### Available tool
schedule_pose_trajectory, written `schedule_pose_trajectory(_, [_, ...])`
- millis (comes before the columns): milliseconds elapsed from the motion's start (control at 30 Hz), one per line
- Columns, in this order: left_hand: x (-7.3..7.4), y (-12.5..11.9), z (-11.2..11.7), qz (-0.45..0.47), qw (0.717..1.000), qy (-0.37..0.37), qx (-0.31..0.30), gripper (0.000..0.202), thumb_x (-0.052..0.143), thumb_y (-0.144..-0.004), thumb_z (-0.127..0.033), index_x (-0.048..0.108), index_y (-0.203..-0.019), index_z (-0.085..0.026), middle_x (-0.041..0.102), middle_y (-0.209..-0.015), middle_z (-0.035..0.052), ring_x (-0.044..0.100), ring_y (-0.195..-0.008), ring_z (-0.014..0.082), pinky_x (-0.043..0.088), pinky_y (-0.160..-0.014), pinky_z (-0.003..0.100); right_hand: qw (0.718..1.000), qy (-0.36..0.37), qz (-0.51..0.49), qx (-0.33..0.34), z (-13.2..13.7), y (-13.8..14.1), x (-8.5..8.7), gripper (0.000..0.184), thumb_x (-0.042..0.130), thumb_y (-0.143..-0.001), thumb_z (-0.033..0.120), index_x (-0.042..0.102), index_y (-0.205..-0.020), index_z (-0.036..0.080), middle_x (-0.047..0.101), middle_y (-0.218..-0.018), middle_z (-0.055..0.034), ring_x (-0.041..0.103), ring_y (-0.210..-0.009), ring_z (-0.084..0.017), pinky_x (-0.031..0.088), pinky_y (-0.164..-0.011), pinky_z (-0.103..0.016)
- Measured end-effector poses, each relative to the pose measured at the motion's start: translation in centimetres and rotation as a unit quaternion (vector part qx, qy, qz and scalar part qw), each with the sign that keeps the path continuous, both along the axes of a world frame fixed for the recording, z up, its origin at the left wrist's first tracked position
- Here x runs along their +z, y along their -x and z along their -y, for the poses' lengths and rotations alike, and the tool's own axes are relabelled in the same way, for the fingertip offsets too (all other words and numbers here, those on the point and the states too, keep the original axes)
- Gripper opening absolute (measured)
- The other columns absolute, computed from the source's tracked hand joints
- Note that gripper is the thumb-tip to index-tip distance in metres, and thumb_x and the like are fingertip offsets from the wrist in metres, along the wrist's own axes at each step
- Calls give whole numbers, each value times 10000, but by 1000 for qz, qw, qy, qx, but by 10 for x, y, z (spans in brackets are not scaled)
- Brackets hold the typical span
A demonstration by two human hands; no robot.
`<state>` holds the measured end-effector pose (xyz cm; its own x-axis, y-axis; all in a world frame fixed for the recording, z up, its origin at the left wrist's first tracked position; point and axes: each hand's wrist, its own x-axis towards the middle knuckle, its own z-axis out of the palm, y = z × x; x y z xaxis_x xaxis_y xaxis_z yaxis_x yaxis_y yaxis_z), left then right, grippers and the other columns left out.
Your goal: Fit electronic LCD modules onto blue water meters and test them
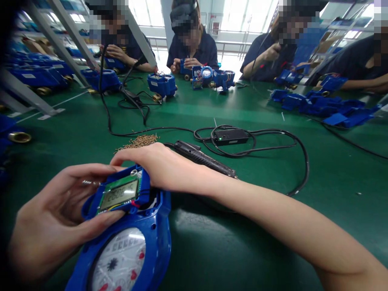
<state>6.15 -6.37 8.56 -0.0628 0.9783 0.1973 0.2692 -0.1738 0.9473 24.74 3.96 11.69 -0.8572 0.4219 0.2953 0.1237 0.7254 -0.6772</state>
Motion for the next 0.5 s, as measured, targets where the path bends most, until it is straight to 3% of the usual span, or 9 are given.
schedule_pose_trajectory(133, [0,3,0,-32,999,-3,-24,543,891,-638,-269,645,-1121,-294,704,-1115,-9,717,-977,192,639,-825,238,998,6,29,-52,0,4,1,253,652,-854,153,682,-1105,145,704,-925,16,634,-813,-114,447,-748,-199])
schedule_pose_trajectory(233, [1,1,1,-34,999,12,-12,542,884,-639,-274,636,-1121,-279,690,-1126,-9,694,-1012,194,627,-850,245,996,45,66,-31,-5,-2,1,348,668,-818,189,665,-1165,164,666,-843,22,583,-730,-114,440,-650,-213])
schedule_pose_trajectory(333, [4,-3,2,-23,999,27,17,525,876,-630,-289,637,-1097,-264,674,-1118,-6,673,-1036,211,616,-877,279,985,136,102,16,-12,-14,7,528,681,-763,102,595,-1279,174,683,-961,-5,619,-832,-135,484,-687,-211])
schedule_pose_trajectory(433, [4,-4,2,-31,999,18,12,532,878,-623,-303,634,-1093,-258,669,-1111,6,673,-1035,235,622,-879,326,966,230,102,60,-14,-28,17,615,659,-799,56,505,-1383,168,672,-1173,-54,639,-1036,-152,525,-855,-227])
schedule_pose_trajectory(500, [4,-3,1,-35,999,13,2,546,882,-618,-301,630,-1101,-255,673,-1117,15,680,-1029,243,631,-862,333,960,255,89,73,-9,-37,23,636,673,-827,68,469,-1418,181,629,-1294,-73,610,-1162,-160,513,-953,-245])
